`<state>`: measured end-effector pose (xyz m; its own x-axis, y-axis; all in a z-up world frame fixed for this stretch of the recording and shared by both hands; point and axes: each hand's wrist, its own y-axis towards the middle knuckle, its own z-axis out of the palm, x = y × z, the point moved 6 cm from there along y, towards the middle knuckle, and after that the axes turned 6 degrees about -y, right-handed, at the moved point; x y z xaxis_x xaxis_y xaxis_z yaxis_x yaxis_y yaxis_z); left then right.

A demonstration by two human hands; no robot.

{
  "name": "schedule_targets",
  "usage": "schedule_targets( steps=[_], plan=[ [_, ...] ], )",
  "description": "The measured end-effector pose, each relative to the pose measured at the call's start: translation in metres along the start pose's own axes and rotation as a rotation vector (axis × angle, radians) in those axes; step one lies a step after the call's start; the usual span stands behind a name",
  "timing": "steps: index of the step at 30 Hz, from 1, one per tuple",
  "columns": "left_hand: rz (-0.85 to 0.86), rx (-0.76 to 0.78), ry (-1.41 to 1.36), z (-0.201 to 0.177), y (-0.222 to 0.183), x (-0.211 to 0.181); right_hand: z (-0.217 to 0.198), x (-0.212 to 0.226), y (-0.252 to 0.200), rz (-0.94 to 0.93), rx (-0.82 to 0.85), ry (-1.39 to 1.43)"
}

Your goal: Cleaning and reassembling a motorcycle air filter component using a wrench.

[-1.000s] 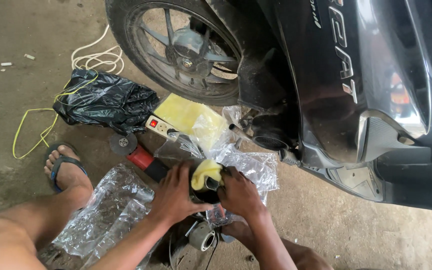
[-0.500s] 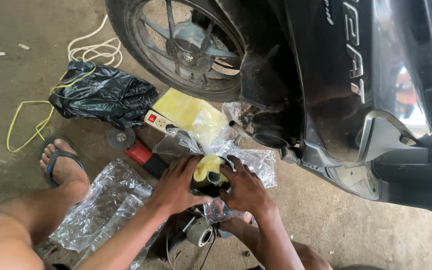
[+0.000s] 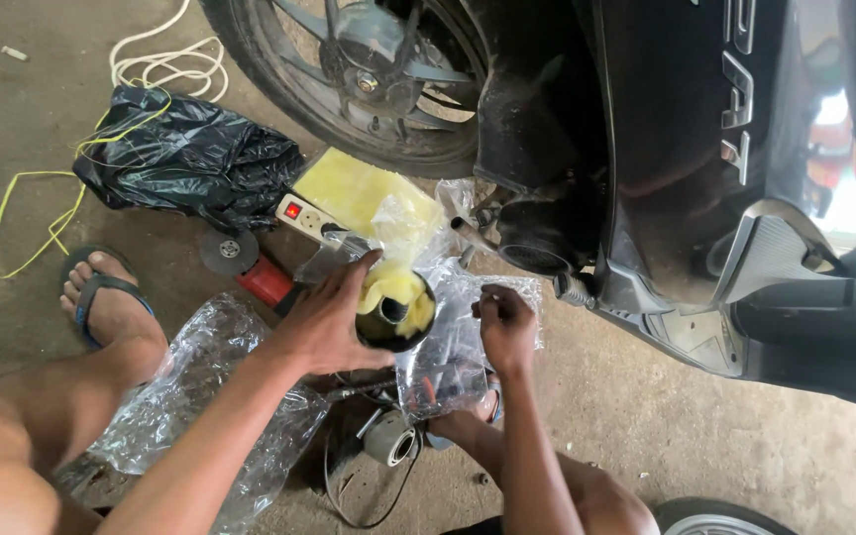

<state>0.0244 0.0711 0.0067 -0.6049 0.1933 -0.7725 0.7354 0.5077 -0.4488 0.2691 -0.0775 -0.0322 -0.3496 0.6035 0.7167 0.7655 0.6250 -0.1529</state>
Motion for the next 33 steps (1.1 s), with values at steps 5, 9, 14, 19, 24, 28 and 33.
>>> schedule_targets(
  steps=[5,9,14,19,24,28,33],
  plan=[
    [0.048,-0.066,0.041,0.016,0.004,0.013,0.134,-0.168,-0.054,0.141,0.102,-0.176],
    [0.08,-0.106,0.093,0.045,0.033,0.049,0.196,-0.168,-0.11,0.019,0.892,-0.406],
    [0.08,-0.118,0.079,0.035,0.032,0.047,0.198,-0.172,-0.118,-0.092,0.775,-0.7],
    [0.116,-0.155,0.037,0.033,0.036,0.05,0.175,-0.173,-0.092,0.0,0.658,-0.811],
    [-0.014,-0.066,0.048,0.034,0.031,0.055,0.186,-0.171,-0.101,-0.095,0.915,-1.062],
    [0.102,-0.17,0.022,0.029,0.031,0.06,0.2,-0.178,-0.094,-0.168,0.835,-1.048],
    [0.194,-0.311,-0.018,0.026,0.035,0.066,0.194,-0.199,-0.09,-0.233,0.624,-0.993]
  ],
)
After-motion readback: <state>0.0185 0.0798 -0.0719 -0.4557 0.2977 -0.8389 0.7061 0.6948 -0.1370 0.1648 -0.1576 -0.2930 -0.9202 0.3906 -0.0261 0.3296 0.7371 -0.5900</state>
